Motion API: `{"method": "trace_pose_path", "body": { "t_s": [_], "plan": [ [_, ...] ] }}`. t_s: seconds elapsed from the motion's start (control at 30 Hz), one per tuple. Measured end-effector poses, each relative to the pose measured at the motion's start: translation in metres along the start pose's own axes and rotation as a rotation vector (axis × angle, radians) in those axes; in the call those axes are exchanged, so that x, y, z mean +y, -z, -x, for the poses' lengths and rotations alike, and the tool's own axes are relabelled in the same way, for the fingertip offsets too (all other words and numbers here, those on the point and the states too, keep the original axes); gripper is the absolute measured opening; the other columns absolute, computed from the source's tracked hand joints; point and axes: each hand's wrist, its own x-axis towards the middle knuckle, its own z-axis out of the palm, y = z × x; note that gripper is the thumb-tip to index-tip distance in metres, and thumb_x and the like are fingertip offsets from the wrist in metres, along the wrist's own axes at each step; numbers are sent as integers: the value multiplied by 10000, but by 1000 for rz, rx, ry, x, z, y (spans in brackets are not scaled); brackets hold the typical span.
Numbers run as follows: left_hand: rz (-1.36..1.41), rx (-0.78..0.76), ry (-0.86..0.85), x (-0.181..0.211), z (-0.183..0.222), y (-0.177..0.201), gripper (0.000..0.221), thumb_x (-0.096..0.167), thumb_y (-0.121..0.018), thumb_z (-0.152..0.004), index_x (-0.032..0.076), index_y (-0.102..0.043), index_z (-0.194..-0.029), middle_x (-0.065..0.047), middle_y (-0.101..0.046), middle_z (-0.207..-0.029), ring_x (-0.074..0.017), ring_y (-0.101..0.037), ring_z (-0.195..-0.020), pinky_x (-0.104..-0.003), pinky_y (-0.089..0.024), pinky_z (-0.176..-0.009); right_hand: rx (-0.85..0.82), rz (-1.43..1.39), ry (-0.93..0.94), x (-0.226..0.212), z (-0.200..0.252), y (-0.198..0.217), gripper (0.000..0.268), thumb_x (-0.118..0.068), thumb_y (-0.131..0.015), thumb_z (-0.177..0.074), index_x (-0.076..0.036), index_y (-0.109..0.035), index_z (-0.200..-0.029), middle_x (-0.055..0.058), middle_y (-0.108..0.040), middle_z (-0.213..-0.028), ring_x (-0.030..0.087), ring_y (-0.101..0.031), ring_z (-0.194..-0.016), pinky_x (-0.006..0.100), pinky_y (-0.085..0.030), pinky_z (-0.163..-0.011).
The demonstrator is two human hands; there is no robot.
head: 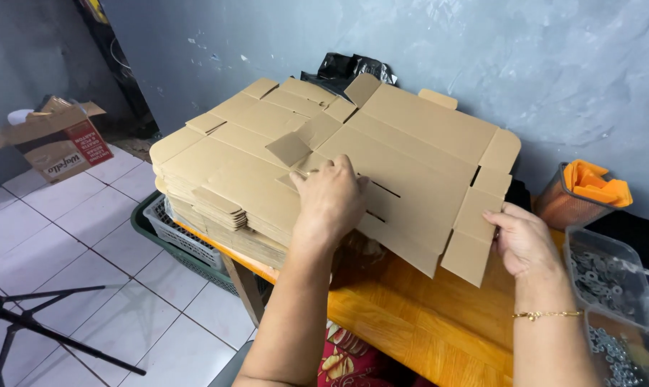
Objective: Folding a cardboard box and packing cleaned metal and foam components inside.
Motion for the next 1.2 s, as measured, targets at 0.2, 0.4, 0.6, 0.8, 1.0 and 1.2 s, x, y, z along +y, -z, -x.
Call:
{"method": "trace_pose_path", "body": {
  "t_s": [0.2, 0.4, 0.6, 0.8, 1.0, 1.2],
  "plan": [
    [35, 212, 63, -23, -26, -23, 388, 390, -589, -975, 51, -574, -1164, -182, -579, -1187, -436, -618, -1026, -724, -270, -1017, -67, 71, -85, -5, 12, 29, 279, 63, -581, -888, 0, -648, -1151, 133, -706, -1226, 195, -651, -1109, 301, -491, -945],
    [158, 403, -80, -25, -27, -26, 389, 204, -702, -892, 34, -548, -1206, -184, -595, -1132, -468, -664, -811, -581, -518, -658, -23, 56, -130, 26, 1, 54, 344, 121, -538, -871, 28, -638, -1187, 169, -703, -1193, 226, -652, -1059, 320, -484, -899],
    [390, 660, -353, -12, -13, -13, 294, 139, -650, -945, 53, -605, -1223, -120, -627, -1170, -324, -707, -815, -464, -554, -661, 153, 359, -117, 50, -22, 84, 288, 103, -523, -790, 6, -669, -1017, 145, -725, -993, 258, -668, -836, 374, -536, -706],
    [117, 295, -69, -16, -23, -38, 385, 303, -696, -877, 38, -548, -1115, -200, -559, -1155, -500, -636, -845, -592, -526, -682, 231, 742, -85, 36, -15, 81, 378, 41, -482, -788, -6, -706, -1089, 162, -737, -1018, 323, -670, -848, 432, -513, -678],
    [-69, 71, -75, -5, -24, -50, 305, 86, -626, -798, 62, -548, -1092, -168, -680, -1052, -425, -654, -990, -540, -568, -760, 248, 1082, -10, 28, -6, 79, 401, -18, -522, -789, -49, -715, -1139, 186, -760, -1057, 388, -696, -935, 446, -526, -774],
    [-211, 119, -201, 8, -22, -79, 568, -80, -717, -708, 75, -547, -1227, -110, -667, -1017, -339, -695, -891, -449, -604, -682, 299, 1217, -58, -8, 13, 59, 599, -39, -536, -825, -110, -556, -1420, 253, -674, -1268, 498, -633, -1127, 533, -489, -924]
  ]
}}
